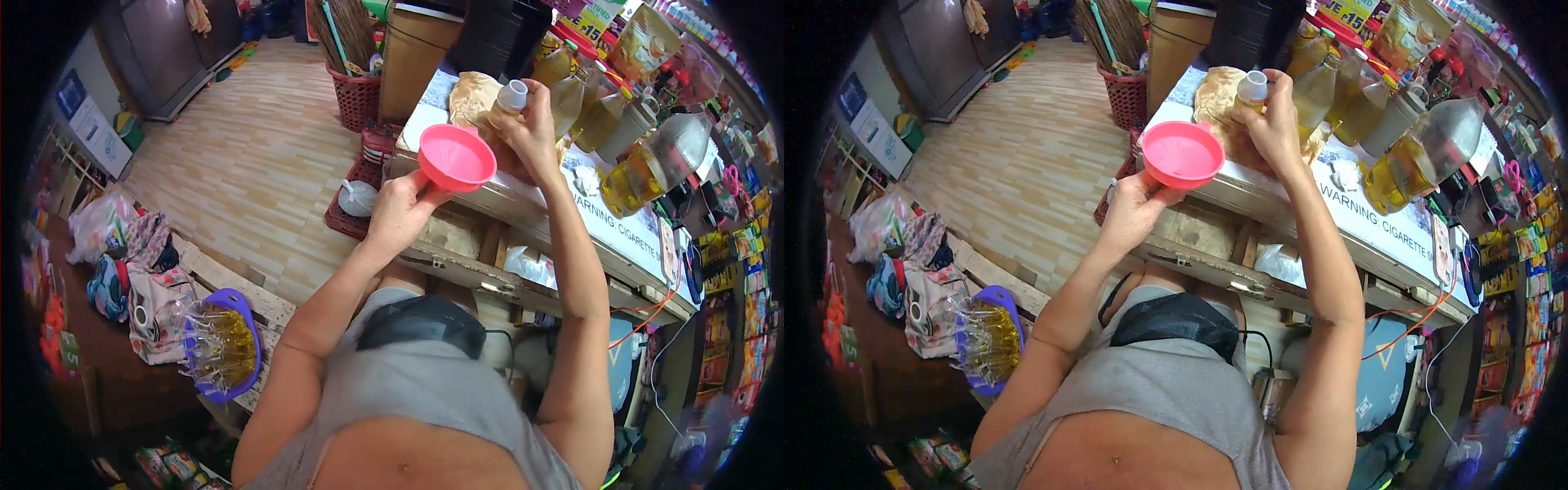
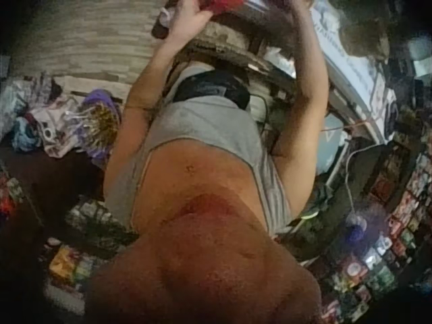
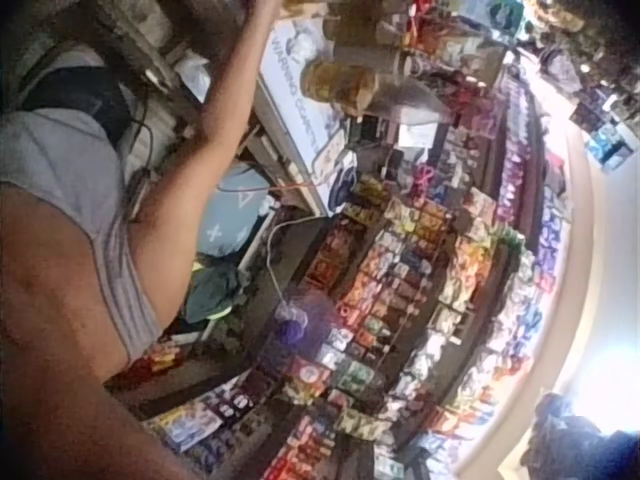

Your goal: The person fills small plastic bags with liquid from a bottle using a funnel and then seals the bags by hand.

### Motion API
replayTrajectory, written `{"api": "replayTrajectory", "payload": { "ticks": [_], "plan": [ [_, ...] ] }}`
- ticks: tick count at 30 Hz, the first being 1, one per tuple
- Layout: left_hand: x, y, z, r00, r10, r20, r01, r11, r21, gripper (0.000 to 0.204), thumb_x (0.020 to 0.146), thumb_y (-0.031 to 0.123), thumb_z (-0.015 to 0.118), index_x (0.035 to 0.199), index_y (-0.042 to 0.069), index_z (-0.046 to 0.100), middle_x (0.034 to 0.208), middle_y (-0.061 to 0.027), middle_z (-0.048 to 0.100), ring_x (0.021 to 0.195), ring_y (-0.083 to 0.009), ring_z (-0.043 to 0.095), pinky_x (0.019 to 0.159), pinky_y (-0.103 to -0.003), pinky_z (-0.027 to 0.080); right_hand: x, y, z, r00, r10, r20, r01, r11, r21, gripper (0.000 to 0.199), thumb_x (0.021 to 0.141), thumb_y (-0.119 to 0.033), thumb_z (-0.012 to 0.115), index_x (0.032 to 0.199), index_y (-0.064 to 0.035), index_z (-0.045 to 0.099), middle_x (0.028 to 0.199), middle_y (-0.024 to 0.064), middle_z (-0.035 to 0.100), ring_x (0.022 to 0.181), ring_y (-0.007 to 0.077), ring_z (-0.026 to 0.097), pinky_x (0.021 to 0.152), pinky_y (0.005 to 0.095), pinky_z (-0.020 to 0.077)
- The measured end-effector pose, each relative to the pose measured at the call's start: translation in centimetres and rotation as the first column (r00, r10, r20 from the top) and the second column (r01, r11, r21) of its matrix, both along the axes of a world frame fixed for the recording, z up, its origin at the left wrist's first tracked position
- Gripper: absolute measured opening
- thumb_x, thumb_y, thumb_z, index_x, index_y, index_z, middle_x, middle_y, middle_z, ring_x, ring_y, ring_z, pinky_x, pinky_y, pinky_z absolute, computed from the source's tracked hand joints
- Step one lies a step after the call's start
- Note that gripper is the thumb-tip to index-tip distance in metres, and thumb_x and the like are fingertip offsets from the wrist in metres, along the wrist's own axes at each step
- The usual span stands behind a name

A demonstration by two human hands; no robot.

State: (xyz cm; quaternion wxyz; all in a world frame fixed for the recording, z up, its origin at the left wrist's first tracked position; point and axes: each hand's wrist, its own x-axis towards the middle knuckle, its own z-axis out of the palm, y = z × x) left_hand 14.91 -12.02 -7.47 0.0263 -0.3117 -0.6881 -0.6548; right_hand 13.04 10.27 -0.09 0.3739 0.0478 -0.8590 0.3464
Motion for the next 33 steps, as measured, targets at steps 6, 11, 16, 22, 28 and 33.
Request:
{"api": "replayTrajectory", "payload": {
  "ticks": [6, 11, 16, 22, 28, 33],
  "plan": [
    [0.5, 0.4, 0.5, 1.0, 0.004, -0.002, -0.004, 0.998, -0.059, 0.022, 0.078, 0.012, 0.066, 0.096, 0.0, 0.063, 0.083, -0.0183, 0.066, 0.078, -0.0278, 0.067, 0.069, -0.035, 0.049, 4.5, -1.7, 1.2, 0.996, 0.048, -0.08, -0.019, 0.943, 0.332, 0.052, 0.068, 0.004, 0.065, 0.114, -0.0035, 0.043, 0.104, 0.0181, 0.057, 0.099, 0.0371, 0.056, 0.081, 0.0406, 0.0463],
    [1.1, 1.1, 0.5, 1.0, -0.029, 0.002, 0.029, 0.996, -0.084, 0.022, 0.078, 0.013, 0.067, 0.095, 0.0, 0.064, 0.082, -0.0176, 0.067, 0.077, -0.026, 0.067, 0.069, -0.035, 0.049, 6.6, -1.6, 1.5, 0.986, 0.042, -0.162, 0.059, 0.821, 0.568, 0.04, 0.071, -0.003, 0.066, 0.109, -0.0054, 0.053, 0.107, 0.0144, 0.058, 0.1, 0.0323, 0.057, 0.081, 0.0399, 0.047],
    [1.9, 1.5, 1.0, 0.998, -0.059, 0.002, 0.059, 0.996, -0.062, 0.024, 0.079, 0.016, 0.067, 0.097, 0.001, 0.064, 0.081, -0.0167, 0.067, 0.075, -0.0244, 0.067, 0.068, -0.034, 0.049, 8.1, -1.6, 2.2, 0.965, 0.007, -0.262, 0.191, 0.664, 0.723, 0.036, 0.073, -0.007, 0.058, 0.108, -0.0102, 0.055, 0.104, 0.0106, 0.057, 0.103, 0.0297, 0.055, 0.077, 0.0398, 0.0449],
    [2.4, 1.9, 1.0, 0.996, -0.039, -0.078, 0.034, 0.997, -0.076, 0.026, 0.08, 0.018, 0.067, 0.099, 0.001, 0.064, 0.081, -0.0166, 0.067, 0.073, -0.0249, 0.066, 0.068, -0.034, 0.049, 9.0, -1.3, 2.5, 0.96, -0.016, -0.28, 0.233, 0.603, 0.763, 0.036, 0.072, -0.01, 0.059, 0.108, -0.0139, 0.057, 0.105, 0.0093, 0.057, 0.103, 0.0282, 0.055, 0.078, 0.0402, 0.0433],
    [2.7, 1.8, 0.7, 0.997, -0.047, -0.06, 0.044, 0.998, -0.049, 0.026, 0.079, 0.019, 0.067, 0.1, 0.003, 0.065, 0.079, -0.0171, 0.066, 0.072, -0.0269, 0.066, 0.067, -0.034, 0.049, 9.5, -1.5, 3.0, 0.95, -0.024, -0.311, 0.274, 0.54, 0.796, 0.033, 0.074, -0.013, 0.058, 0.107, -0.0159, 0.058, 0.106, 0.0095, 0.057, 0.105, 0.0288, 0.055, 0.079, 0.0408, 0.0428],
    [2.9, 1.4, 0.5, 0.998, -0.028, -0.062, 0.023, 0.996, -0.088, 0.025, 0.079, 0.02, 0.067, 0.098, 0.004, 0.066, 0.073, -0.0169, 0.065, 0.066, -0.0264, 0.065, 0.063, -0.035, 0.048, 9.6, -1.8, 3.6, 0.938, 0.009, -0.346, 0.293, 0.512, 0.808, 0.034, 0.073, -0.015, 0.059, 0.107, -0.0175, 0.058, 0.109, 0.0095, 0.057, 0.106, 0.0285, 0.054, 0.081, 0.0412, 0.0424]
  ]
}}
